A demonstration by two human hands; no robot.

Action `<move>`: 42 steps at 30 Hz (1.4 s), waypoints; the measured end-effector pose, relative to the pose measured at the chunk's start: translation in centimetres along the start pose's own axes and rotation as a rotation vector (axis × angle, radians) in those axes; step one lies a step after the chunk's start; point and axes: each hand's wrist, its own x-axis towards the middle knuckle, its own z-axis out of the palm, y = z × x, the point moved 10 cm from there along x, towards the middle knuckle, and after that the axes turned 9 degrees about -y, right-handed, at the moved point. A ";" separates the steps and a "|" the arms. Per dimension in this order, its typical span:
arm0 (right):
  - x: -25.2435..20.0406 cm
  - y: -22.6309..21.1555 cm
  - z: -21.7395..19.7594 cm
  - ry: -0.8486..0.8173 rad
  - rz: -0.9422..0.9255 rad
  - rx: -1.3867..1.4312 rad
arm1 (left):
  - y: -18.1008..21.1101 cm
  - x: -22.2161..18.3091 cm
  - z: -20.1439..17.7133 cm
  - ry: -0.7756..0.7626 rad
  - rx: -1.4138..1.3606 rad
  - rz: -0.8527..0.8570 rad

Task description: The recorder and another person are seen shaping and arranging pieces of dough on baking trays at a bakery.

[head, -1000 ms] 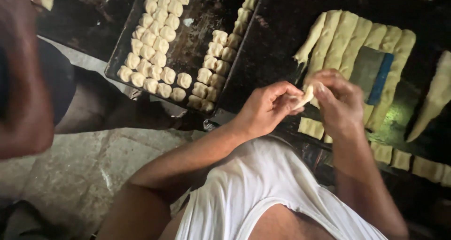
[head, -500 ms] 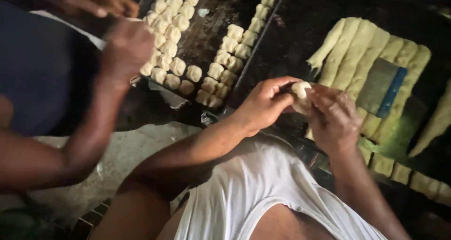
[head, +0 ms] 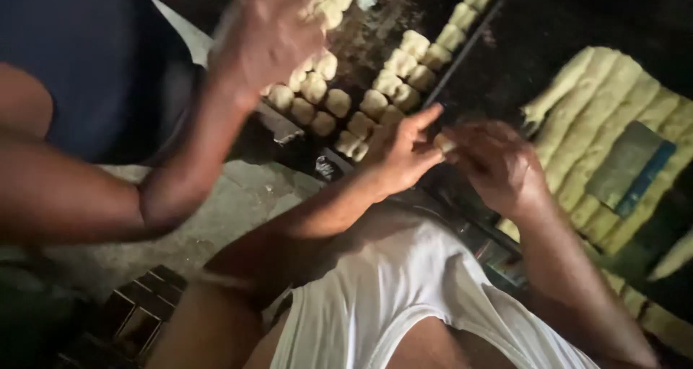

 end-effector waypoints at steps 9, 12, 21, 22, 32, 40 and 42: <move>13.3 10.7 4.5 -0.121 0.273 0.121 | 1.2 -0.7 -12.5 0.196 -0.274 0.218; 16.4 13.3 6.5 -0.112 0.356 -0.036 | 2.2 0.0 -15.6 0.256 0.014 0.259; 10.7 8.8 0.4 0.091 0.212 -0.375 | 2.3 10.9 -15.5 0.286 0.467 0.393; 9.5 6.1 -1.8 0.163 0.164 -0.415 | 3.5 11.7 -15.2 0.352 0.503 0.529; -15.3 13.4 -4.5 0.161 0.638 -0.191 | -2.7 22.0 -12.0 0.085 0.486 0.369; -22.0 11.1 -2.3 -0.019 0.827 -0.180 | 3.5 17.5 -9.9 0.188 0.871 0.401; -21.4 10.2 -1.0 -0.039 0.752 -0.298 | 7.0 13.2 -8.5 0.317 0.906 0.499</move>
